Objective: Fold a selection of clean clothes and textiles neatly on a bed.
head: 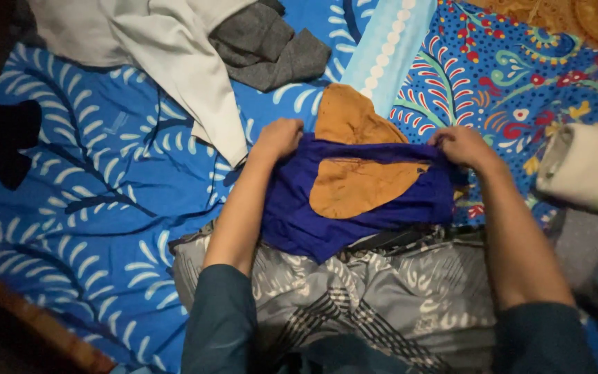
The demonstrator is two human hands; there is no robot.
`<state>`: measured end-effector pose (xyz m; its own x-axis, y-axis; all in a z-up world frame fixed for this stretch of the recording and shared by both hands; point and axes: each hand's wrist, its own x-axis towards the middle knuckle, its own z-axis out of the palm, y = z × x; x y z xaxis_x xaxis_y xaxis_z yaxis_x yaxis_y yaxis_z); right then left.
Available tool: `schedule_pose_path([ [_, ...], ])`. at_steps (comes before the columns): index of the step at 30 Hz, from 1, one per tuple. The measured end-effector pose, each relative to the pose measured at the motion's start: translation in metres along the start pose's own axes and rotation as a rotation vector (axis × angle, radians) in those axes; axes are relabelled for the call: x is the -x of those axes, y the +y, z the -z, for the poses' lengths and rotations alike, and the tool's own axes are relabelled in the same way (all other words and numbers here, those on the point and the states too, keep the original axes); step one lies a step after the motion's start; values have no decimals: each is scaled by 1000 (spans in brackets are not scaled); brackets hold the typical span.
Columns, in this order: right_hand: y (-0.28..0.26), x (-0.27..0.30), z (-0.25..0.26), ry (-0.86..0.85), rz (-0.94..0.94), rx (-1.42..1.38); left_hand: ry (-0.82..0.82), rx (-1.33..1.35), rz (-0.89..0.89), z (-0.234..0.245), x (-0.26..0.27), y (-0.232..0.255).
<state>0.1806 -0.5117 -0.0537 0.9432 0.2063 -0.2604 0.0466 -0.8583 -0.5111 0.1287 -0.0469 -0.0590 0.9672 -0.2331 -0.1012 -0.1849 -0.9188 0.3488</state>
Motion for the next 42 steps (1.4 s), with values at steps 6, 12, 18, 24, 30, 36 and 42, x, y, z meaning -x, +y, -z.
schedule_pose_path([
  [6,32,-16,-10,-466,68,-179,-228,58,12,27,2,0],
  [12,7,-9,-3,-529,-2,38,-144,12,-124,15,0,-26],
  [18,30,-20,-4,-355,22,77,-62,-63,-113,19,12,-30],
  [24,30,-14,3,-320,-93,-80,87,-120,-83,9,19,-36],
  [30,-15,15,18,-163,62,-216,240,-1,-305,55,43,0],
  [36,-8,16,17,-258,251,153,-216,64,-237,27,42,-25],
  [42,13,14,10,-245,101,-137,-128,481,-121,39,30,-32],
])
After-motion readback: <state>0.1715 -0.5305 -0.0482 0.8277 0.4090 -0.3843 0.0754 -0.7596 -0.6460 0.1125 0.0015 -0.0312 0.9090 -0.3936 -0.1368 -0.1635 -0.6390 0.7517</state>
